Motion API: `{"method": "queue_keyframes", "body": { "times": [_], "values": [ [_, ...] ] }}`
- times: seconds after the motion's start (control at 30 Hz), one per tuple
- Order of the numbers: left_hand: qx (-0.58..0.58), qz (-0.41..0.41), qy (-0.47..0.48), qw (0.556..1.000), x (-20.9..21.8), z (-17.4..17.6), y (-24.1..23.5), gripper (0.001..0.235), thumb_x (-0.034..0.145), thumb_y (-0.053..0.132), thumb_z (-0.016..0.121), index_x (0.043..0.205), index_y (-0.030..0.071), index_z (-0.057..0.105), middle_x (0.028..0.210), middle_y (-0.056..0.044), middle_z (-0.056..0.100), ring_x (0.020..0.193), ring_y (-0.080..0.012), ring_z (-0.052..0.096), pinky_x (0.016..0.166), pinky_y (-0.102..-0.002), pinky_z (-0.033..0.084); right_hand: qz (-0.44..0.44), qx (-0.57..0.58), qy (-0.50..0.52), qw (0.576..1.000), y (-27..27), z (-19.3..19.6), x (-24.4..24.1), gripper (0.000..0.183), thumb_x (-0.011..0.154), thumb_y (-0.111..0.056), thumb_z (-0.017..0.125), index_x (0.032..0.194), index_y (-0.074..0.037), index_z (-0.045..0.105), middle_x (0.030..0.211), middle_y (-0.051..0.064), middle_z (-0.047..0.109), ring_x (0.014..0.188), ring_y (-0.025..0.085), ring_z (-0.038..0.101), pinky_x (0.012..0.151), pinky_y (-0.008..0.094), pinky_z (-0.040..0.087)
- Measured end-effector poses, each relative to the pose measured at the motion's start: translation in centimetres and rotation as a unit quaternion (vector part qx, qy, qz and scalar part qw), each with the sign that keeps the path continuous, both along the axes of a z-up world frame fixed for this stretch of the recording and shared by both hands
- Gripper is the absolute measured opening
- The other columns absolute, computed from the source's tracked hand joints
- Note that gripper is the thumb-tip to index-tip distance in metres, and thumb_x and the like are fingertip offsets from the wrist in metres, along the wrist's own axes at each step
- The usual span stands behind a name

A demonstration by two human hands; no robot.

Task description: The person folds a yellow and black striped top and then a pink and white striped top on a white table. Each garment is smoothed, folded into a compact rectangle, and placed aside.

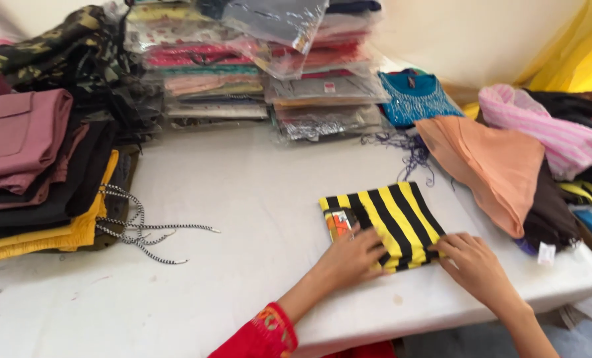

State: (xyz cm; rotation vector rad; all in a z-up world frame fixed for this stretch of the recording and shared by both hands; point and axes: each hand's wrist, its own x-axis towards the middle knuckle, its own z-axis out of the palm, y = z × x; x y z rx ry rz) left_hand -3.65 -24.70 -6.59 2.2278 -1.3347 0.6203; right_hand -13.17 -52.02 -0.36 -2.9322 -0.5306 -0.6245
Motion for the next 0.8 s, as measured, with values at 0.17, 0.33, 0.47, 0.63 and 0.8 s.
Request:
{"method": "queue_keyframes", "body": {
  "times": [0.17, 0.33, 0.47, 0.63, 0.8],
  "values": [
    [0.13, -0.086, -0.011, 0.988, -1.8, 1.0, 4.8, 0.037, 0.095, 0.036, 0.07, 0.112, 0.003, 0.07, 0.106, -0.008, 0.065, 0.103, -0.0233, 0.064, 0.082, -0.039, 0.054, -0.049, 0.034, -0.037, 0.998, -0.1, -0.9, -0.3, 0.021, 0.073, -0.013, 0.075, 0.094, -0.012, 0.071, 0.098, -0.001, 0.069, 0.1, 0.023, 0.065, 0.092, 0.041, 0.047],
    [0.087, -0.064, -0.078, 0.991, -2.6, 0.2, 5.6, 0.02, 0.087, 0.009, 0.067, 0.107, 0.01, 0.071, 0.098, 0.0, 0.065, 0.095, -0.0152, 0.065, 0.072, -0.029, 0.052, -0.085, 0.024, -0.053, 0.995, -1.4, -4.5, -0.8, 0.021, 0.079, -0.003, 0.069, 0.097, -0.011, 0.071, 0.105, 0.001, 0.068, 0.102, 0.024, 0.064, 0.09, 0.04, 0.05],
    [0.131, -0.071, -0.061, 0.987, -3.2, 0.7, 4.1, 0.015, 0.091, 0.013, 0.069, 0.106, 0.01, 0.07, 0.101, 0.0, 0.066, 0.1, -0.0165, 0.065, 0.078, -0.032, 0.053, -0.08, 0.096, 0.01, 0.992, -2.1, -4.0, -1.6, 0.029, 0.077, -0.001, 0.067, 0.102, -0.014, 0.073, 0.111, 0.0, 0.069, 0.108, 0.023, 0.063, 0.092, 0.037, 0.05],
    [0.141, 0.077, -0.127, 0.979, -5.0, -0.1, -5.6, 0.056, 0.093, 0.032, 0.068, 0.141, 0.005, 0.057, 0.154, -0.015, 0.05, 0.145, -0.0353, 0.046, 0.116, -0.048, 0.038, -0.062, 0.16, -0.049, 0.984, -2.7, -3.6, -2.5, 0.041, 0.075, -0.004, 0.069, 0.111, -0.021, 0.074, 0.125, 0.001, 0.066, 0.132, 0.027, 0.051, 0.111, 0.041, 0.04],
    [0.046, 0.023, 0.068, 0.996, -3.3, -1.3, -12.4, 0.086, 0.085, 0.044, 0.063, 0.146, -0.014, 0.043, 0.155, -0.031, 0.039, 0.145, -0.0467, 0.036, 0.119, -0.056, 0.026, -0.081, 0.179, -0.074, 0.978, -3.7, -4.0, -3.2, 0.041, 0.081, -0.016, 0.072, 0.122, -0.021, 0.071, 0.134, 0.002, 0.063, 0.139, 0.029, 0.049, 0.115, 0.042, 0.038]
  ]
}}
